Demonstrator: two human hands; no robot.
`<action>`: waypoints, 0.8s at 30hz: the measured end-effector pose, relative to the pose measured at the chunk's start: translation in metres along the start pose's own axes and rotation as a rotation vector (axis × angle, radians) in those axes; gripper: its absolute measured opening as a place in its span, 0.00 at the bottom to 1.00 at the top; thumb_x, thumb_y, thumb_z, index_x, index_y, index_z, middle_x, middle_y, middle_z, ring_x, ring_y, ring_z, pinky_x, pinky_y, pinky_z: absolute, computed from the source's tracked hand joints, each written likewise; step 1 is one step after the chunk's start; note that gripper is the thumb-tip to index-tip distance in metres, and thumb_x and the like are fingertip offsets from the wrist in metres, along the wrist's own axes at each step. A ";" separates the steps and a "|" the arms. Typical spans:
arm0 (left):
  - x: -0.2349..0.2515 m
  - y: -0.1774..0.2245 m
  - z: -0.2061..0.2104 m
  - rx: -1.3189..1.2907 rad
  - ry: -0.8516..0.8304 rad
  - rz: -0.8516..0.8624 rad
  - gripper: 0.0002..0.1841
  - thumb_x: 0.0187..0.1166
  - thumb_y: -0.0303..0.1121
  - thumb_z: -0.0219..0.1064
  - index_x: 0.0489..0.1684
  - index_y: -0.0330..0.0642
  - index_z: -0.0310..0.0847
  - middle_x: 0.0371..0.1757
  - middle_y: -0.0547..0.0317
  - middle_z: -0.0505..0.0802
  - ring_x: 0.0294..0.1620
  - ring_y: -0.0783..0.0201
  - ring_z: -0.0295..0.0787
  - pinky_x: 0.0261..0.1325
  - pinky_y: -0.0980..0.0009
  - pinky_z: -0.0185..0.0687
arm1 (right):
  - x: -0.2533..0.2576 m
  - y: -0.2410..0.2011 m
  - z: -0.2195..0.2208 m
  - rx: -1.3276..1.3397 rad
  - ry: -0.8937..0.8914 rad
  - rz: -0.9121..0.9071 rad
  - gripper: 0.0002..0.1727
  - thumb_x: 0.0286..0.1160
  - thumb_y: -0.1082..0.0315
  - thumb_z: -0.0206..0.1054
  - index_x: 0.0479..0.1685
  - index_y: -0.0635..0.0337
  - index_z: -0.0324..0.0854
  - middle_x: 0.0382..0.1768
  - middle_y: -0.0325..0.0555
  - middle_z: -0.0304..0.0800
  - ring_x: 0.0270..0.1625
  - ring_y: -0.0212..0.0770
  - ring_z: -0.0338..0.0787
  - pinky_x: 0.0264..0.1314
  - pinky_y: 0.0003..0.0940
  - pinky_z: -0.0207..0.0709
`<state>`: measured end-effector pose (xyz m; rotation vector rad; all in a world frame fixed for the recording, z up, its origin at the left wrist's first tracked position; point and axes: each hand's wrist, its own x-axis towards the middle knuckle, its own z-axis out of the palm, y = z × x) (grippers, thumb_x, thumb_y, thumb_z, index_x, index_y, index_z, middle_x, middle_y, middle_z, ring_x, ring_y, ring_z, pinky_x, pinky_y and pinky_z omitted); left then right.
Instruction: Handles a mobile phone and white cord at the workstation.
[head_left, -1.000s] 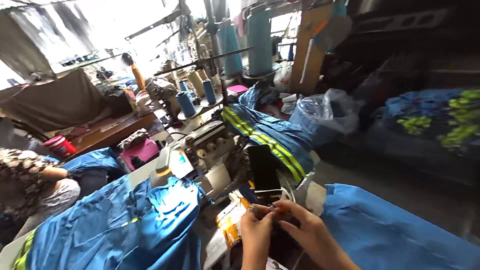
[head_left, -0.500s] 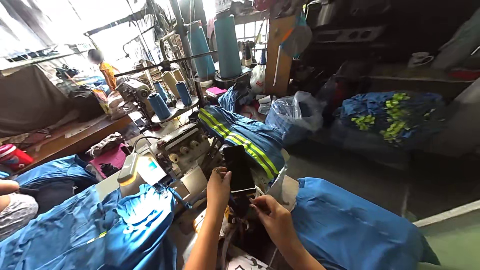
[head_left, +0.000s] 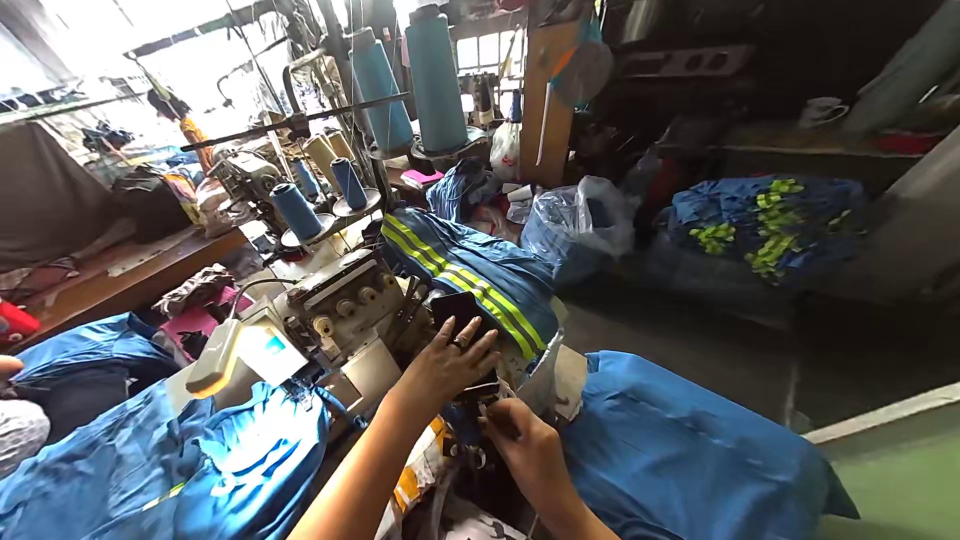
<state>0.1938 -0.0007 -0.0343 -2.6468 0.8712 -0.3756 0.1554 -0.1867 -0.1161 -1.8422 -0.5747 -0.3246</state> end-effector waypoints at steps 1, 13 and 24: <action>0.002 0.001 0.001 -0.014 0.004 0.009 0.33 0.77 0.14 0.63 0.79 0.59 0.78 0.88 0.62 0.74 0.92 0.49 0.60 0.84 0.38 0.63 | 0.001 0.001 0.001 -0.016 0.006 -0.003 0.08 0.67 0.68 0.77 0.42 0.59 0.89 0.39 0.38 0.94 0.42 0.27 0.94 0.48 0.24 0.90; 0.007 0.004 0.001 -0.189 -0.079 -0.017 0.32 0.74 0.13 0.64 0.75 0.58 0.80 0.86 0.58 0.76 0.91 0.45 0.61 0.80 0.32 0.65 | 0.004 0.004 0.012 -0.050 0.060 -0.044 0.04 0.62 0.72 0.75 0.35 0.59 0.89 0.37 0.41 0.94 0.42 0.29 0.93 0.48 0.24 0.89; 0.012 0.009 -0.004 -0.214 -0.173 -0.077 0.34 0.76 0.11 0.60 0.77 0.59 0.78 0.86 0.58 0.76 0.92 0.43 0.57 0.83 0.31 0.59 | 0.006 0.001 0.012 -0.053 0.088 0.024 0.05 0.59 0.71 0.76 0.34 0.58 0.89 0.35 0.38 0.93 0.38 0.27 0.93 0.43 0.23 0.89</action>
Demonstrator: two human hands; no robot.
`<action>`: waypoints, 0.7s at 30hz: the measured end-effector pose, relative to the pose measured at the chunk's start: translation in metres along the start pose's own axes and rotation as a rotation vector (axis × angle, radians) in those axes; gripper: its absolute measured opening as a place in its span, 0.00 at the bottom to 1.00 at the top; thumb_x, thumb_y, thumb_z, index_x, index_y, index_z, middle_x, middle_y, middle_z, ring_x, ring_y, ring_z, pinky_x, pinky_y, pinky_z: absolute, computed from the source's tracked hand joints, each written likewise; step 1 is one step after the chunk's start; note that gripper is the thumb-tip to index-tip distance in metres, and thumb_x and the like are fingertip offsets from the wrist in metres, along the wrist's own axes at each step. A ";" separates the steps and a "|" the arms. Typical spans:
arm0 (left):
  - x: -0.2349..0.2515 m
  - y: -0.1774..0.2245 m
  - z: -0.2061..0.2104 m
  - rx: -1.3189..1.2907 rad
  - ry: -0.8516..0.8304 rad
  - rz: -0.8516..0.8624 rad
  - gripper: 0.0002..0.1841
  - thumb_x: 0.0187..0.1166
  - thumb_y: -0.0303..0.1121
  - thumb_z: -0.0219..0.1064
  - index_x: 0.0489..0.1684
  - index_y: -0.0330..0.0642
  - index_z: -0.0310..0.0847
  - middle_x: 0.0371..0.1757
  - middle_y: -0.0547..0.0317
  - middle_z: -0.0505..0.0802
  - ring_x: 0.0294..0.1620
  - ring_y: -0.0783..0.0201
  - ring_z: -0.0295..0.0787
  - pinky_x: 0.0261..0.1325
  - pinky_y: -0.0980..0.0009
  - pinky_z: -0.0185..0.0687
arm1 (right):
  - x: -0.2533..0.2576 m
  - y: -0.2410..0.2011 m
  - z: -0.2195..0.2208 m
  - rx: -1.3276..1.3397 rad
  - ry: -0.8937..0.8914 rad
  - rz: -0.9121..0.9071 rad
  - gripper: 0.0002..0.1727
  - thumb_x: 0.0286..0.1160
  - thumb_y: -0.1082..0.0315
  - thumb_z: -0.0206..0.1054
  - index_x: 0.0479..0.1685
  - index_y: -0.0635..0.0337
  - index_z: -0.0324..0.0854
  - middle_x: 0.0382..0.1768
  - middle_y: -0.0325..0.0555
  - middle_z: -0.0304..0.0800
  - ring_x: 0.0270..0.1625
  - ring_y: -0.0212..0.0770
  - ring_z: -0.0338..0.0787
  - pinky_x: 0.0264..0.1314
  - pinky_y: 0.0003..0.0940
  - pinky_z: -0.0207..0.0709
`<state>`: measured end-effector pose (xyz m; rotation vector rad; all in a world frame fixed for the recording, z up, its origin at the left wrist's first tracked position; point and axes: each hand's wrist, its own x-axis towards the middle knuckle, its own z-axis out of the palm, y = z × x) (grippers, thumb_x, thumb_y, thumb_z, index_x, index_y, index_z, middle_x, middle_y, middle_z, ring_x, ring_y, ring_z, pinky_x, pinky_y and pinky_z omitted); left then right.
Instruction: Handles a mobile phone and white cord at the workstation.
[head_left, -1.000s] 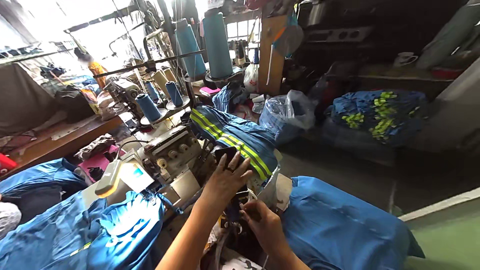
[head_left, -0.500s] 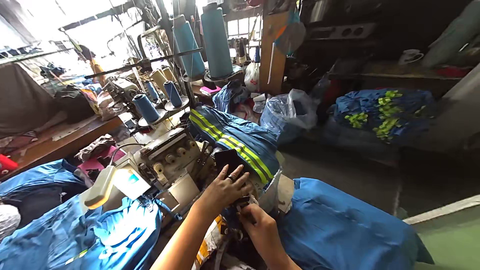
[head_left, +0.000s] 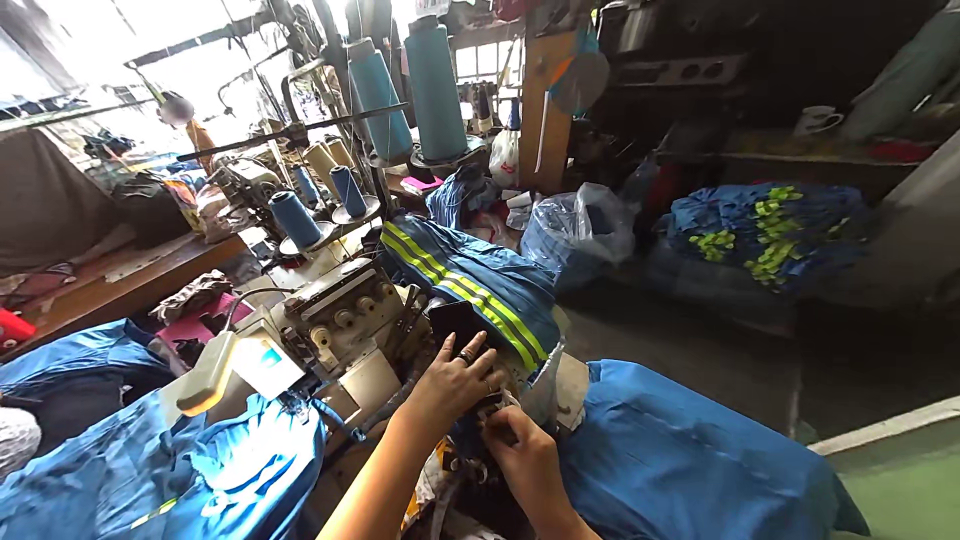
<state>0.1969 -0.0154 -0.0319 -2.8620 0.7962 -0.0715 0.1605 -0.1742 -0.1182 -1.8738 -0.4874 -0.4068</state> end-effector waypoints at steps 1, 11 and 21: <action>-0.001 0.001 0.000 -0.004 0.000 -0.004 0.34 0.76 0.11 0.60 0.77 0.59 0.78 0.86 0.58 0.76 0.93 0.43 0.57 0.83 0.31 0.59 | 0.000 -0.002 0.000 0.043 -0.005 0.038 0.05 0.59 0.71 0.76 0.34 0.58 0.89 0.34 0.37 0.93 0.37 0.26 0.93 0.43 0.23 0.89; -0.005 0.000 0.009 -0.047 0.108 -0.001 0.31 0.76 0.13 0.62 0.75 0.59 0.80 0.85 0.58 0.77 0.91 0.44 0.60 0.83 0.31 0.60 | -0.004 -0.003 0.000 0.235 -0.003 0.203 0.08 0.58 0.74 0.78 0.37 0.60 0.88 0.34 0.38 0.93 0.37 0.28 0.93 0.41 0.26 0.91; -0.003 -0.001 0.009 -0.057 0.082 -0.010 0.32 0.78 0.13 0.60 0.77 0.61 0.79 0.86 0.59 0.77 0.92 0.45 0.59 0.84 0.32 0.59 | -0.005 -0.002 0.004 0.056 0.001 0.031 0.07 0.59 0.73 0.76 0.36 0.59 0.89 0.36 0.38 0.93 0.38 0.26 0.93 0.44 0.23 0.89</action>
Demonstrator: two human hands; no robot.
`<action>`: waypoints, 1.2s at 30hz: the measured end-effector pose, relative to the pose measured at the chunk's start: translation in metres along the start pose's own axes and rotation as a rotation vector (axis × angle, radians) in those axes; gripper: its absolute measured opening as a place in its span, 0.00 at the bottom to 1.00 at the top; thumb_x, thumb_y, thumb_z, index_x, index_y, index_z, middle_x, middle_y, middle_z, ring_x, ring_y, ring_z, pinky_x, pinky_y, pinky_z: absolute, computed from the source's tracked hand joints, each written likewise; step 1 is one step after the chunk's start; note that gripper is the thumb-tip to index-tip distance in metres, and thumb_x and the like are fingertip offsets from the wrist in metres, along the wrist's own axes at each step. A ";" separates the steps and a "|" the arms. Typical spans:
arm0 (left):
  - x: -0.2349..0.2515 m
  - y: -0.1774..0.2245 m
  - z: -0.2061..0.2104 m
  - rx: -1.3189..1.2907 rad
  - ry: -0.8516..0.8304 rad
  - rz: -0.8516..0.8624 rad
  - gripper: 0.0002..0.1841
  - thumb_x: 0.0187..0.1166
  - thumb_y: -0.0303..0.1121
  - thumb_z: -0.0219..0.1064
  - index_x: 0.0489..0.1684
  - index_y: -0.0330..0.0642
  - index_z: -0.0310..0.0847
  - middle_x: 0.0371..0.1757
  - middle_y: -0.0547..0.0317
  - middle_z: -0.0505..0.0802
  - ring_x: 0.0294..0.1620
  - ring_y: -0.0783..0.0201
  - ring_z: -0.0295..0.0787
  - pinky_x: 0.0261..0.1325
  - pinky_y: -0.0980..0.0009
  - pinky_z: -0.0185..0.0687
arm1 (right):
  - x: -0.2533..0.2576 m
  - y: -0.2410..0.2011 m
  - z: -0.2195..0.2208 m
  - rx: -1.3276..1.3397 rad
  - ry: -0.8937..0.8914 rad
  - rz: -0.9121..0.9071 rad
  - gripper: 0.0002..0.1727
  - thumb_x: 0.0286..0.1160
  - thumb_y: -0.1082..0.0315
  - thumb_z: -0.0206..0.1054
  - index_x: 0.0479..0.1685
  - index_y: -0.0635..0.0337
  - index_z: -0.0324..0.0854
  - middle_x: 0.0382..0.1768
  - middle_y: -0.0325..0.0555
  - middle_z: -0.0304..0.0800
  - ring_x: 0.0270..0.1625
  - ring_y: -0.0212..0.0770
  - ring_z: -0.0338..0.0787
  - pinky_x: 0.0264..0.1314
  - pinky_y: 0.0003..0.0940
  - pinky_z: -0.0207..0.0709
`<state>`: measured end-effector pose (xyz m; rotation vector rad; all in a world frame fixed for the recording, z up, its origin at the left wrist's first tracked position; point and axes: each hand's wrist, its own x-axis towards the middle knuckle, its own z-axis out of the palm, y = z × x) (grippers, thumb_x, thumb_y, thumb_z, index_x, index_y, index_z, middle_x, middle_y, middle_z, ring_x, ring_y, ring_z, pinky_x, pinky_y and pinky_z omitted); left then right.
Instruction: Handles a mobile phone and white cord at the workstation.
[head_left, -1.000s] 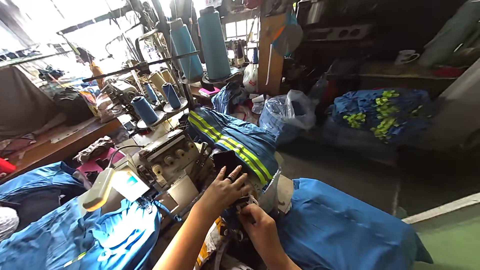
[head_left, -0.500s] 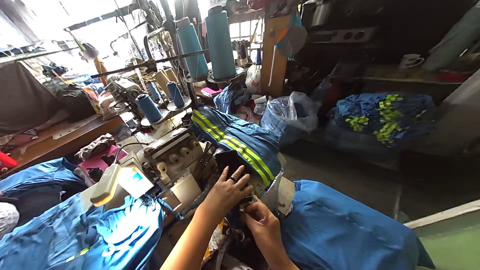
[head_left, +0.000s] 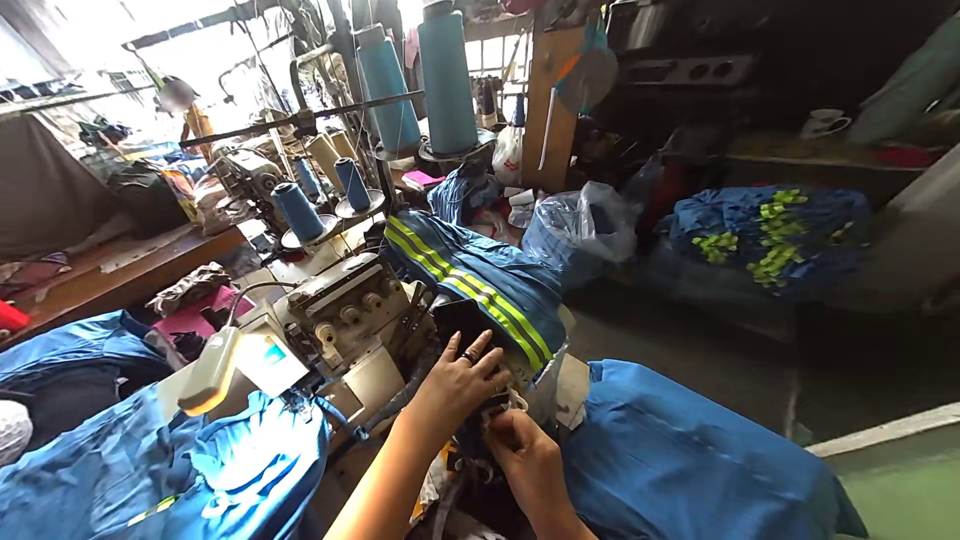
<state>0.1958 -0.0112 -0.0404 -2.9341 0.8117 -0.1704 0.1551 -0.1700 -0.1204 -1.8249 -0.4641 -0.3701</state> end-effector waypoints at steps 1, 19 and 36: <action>0.000 -0.001 0.000 -0.014 0.003 0.000 0.32 0.78 0.14 0.60 0.76 0.61 0.79 0.85 0.59 0.77 0.92 0.45 0.59 0.84 0.32 0.59 | 0.000 0.001 0.000 0.026 0.003 0.012 0.07 0.59 0.73 0.76 0.36 0.60 0.88 0.36 0.39 0.93 0.39 0.27 0.93 0.44 0.23 0.90; 0.011 -0.028 -0.009 -0.413 -0.133 0.002 0.31 0.78 0.13 0.57 0.73 0.58 0.81 0.86 0.61 0.76 0.94 0.49 0.53 0.88 0.32 0.52 | 0.017 -0.010 -0.017 0.234 -0.039 0.119 0.09 0.60 0.77 0.77 0.39 0.61 0.87 0.36 0.38 0.94 0.36 0.30 0.94 0.40 0.27 0.92; 0.006 -0.019 -0.010 -0.317 -0.076 -0.011 0.29 0.79 0.13 0.58 0.73 0.58 0.82 0.84 0.58 0.78 0.93 0.47 0.58 0.86 0.32 0.57 | 0.019 -0.014 -0.008 0.155 -0.035 0.103 0.09 0.58 0.75 0.78 0.38 0.60 0.88 0.36 0.37 0.94 0.38 0.26 0.93 0.43 0.24 0.90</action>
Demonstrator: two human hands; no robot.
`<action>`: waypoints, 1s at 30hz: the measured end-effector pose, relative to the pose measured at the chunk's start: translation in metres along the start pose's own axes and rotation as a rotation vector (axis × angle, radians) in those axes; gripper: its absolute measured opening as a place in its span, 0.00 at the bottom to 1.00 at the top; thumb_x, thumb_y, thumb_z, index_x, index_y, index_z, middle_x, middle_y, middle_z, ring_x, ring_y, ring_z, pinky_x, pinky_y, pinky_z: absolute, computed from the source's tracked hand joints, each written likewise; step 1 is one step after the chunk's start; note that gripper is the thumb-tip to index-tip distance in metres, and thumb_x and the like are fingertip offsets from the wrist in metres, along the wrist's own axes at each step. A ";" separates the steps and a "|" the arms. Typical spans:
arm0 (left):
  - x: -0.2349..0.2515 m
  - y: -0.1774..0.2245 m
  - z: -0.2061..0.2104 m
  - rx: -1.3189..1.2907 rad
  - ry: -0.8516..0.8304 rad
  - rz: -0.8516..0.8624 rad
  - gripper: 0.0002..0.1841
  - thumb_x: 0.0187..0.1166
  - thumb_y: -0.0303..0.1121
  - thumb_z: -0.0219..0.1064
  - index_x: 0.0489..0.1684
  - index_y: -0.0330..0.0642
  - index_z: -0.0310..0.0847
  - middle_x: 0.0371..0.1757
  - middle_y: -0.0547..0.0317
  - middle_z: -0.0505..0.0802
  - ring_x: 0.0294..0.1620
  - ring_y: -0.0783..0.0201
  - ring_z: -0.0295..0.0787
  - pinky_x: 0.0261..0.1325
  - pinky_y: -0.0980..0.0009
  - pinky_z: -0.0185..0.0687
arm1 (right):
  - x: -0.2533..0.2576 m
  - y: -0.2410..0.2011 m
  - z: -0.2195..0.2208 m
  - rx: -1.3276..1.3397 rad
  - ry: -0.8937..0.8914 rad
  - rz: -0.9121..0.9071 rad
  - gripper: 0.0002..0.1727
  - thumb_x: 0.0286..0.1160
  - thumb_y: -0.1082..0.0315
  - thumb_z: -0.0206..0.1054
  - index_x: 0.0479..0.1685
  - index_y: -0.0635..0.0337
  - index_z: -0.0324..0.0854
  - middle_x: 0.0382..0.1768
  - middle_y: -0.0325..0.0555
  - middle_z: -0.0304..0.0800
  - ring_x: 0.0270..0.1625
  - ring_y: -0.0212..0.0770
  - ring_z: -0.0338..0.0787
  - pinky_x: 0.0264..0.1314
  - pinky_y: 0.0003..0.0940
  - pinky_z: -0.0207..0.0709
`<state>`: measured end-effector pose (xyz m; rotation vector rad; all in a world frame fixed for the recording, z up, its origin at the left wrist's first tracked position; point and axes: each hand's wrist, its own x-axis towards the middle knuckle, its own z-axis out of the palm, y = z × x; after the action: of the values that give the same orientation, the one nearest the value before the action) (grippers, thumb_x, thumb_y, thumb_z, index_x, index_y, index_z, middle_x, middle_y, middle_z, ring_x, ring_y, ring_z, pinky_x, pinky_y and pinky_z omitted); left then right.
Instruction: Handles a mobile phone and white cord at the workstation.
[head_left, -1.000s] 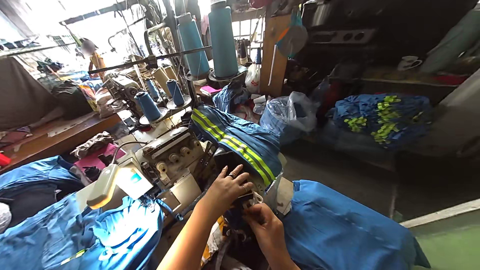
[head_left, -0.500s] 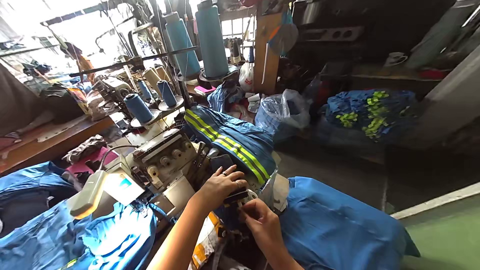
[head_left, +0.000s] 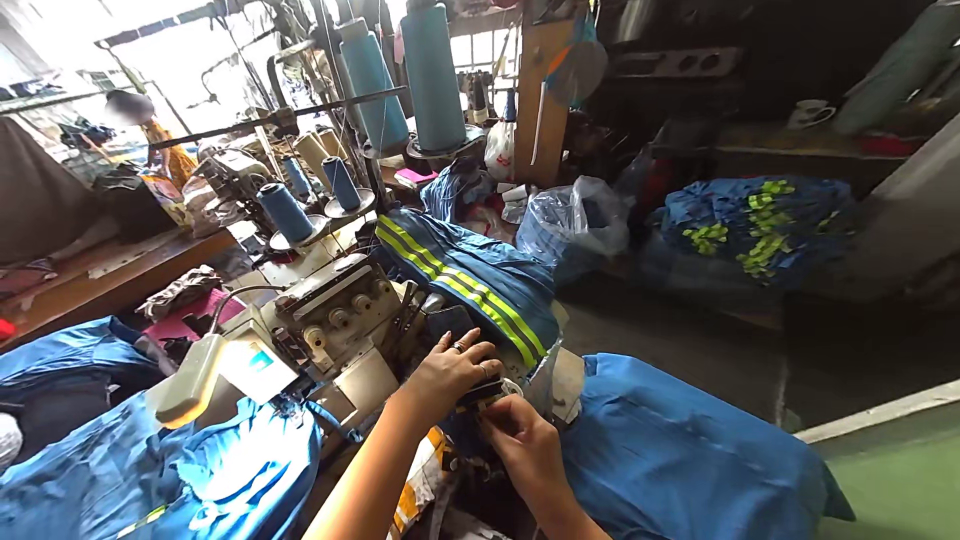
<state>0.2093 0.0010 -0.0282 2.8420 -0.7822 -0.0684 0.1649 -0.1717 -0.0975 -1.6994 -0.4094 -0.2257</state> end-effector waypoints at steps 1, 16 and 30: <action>0.000 0.001 0.000 0.035 -0.008 -0.004 0.29 0.79 0.14 0.58 0.73 0.59 0.81 0.85 0.58 0.77 0.93 0.47 0.57 0.86 0.33 0.57 | 0.001 -0.001 0.000 -0.022 -0.005 0.000 0.09 0.59 0.74 0.78 0.38 0.59 0.88 0.36 0.36 0.94 0.39 0.26 0.93 0.43 0.23 0.90; 0.000 0.014 0.008 0.130 -0.018 -0.055 0.32 0.77 0.14 0.61 0.79 0.59 0.78 0.86 0.54 0.76 0.93 0.42 0.56 0.86 0.34 0.57 | 0.006 -0.003 0.002 -0.019 0.033 0.064 0.13 0.52 0.76 0.78 0.38 0.60 0.82 0.33 0.38 0.89 0.35 0.29 0.90 0.37 0.27 0.87; -0.034 0.025 0.029 -0.109 0.650 -0.376 0.38 0.68 0.11 0.64 0.83 0.53 0.75 0.87 0.46 0.73 0.87 0.38 0.68 0.80 0.37 0.70 | 0.045 -0.010 -0.054 -0.219 -0.416 0.109 0.15 0.84 0.62 0.63 0.56 0.64 0.84 0.38 0.50 0.93 0.40 0.47 0.95 0.48 0.53 0.89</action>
<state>0.1646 -0.0073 -0.0516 2.6041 -0.1038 0.6945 0.2070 -0.2169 -0.0623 -1.9813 -0.6135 0.1746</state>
